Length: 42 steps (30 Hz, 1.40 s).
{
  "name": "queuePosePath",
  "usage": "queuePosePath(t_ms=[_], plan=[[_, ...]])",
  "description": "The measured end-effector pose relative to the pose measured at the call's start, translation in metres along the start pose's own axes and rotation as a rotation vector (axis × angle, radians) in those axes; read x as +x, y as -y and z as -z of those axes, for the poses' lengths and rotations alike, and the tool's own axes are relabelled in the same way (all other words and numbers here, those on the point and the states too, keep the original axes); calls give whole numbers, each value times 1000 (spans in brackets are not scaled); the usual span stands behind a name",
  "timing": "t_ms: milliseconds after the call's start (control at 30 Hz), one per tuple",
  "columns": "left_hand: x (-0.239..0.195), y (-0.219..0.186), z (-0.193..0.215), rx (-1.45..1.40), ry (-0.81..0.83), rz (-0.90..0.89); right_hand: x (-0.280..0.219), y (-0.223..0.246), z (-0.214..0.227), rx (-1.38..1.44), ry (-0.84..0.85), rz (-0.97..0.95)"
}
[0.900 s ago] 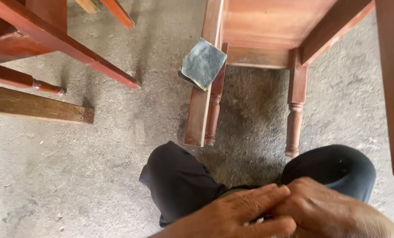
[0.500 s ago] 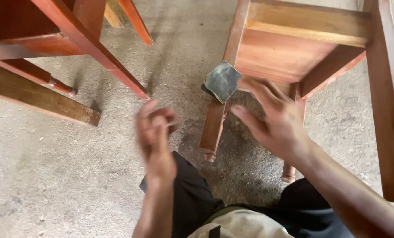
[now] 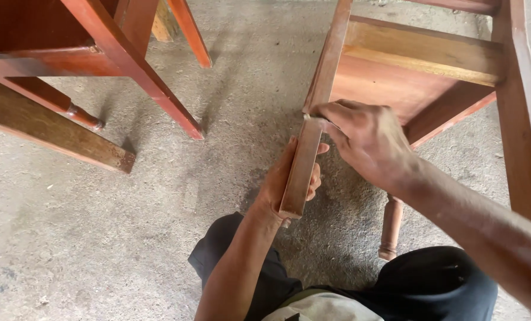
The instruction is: The person sands the legs, seat frame, and backrest of a wooden chair using a sanding block. They work on different sections of the chair, including the vertical legs and the horizontal slats, while the chair is positioned on a concrete floor.
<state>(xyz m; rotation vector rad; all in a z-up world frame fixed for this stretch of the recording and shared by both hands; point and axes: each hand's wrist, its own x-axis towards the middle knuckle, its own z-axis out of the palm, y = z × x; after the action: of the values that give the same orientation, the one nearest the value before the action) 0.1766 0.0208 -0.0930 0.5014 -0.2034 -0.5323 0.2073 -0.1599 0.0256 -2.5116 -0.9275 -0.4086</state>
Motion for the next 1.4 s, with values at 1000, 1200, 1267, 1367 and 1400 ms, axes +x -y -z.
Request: queuePosePath(t_ms=[1000,1200,1267,1367,1400], plan=[[-40,6,34,193,269,-58,-123,25,-90,1405,-708,-353],[-32,-18,-50,1069,-296,-142,-52,-43,-159,1613,-866,-673],[-32,-10,-57,1196,-333,-170,-52,2,-160,1395,-860,-527],[-40,4,-58,1319,-354,-194,-62,46,-128,1056,-812,-358],[-45,10,-56,1305,-341,-184,-68,58,-112,932,-772,-338]])
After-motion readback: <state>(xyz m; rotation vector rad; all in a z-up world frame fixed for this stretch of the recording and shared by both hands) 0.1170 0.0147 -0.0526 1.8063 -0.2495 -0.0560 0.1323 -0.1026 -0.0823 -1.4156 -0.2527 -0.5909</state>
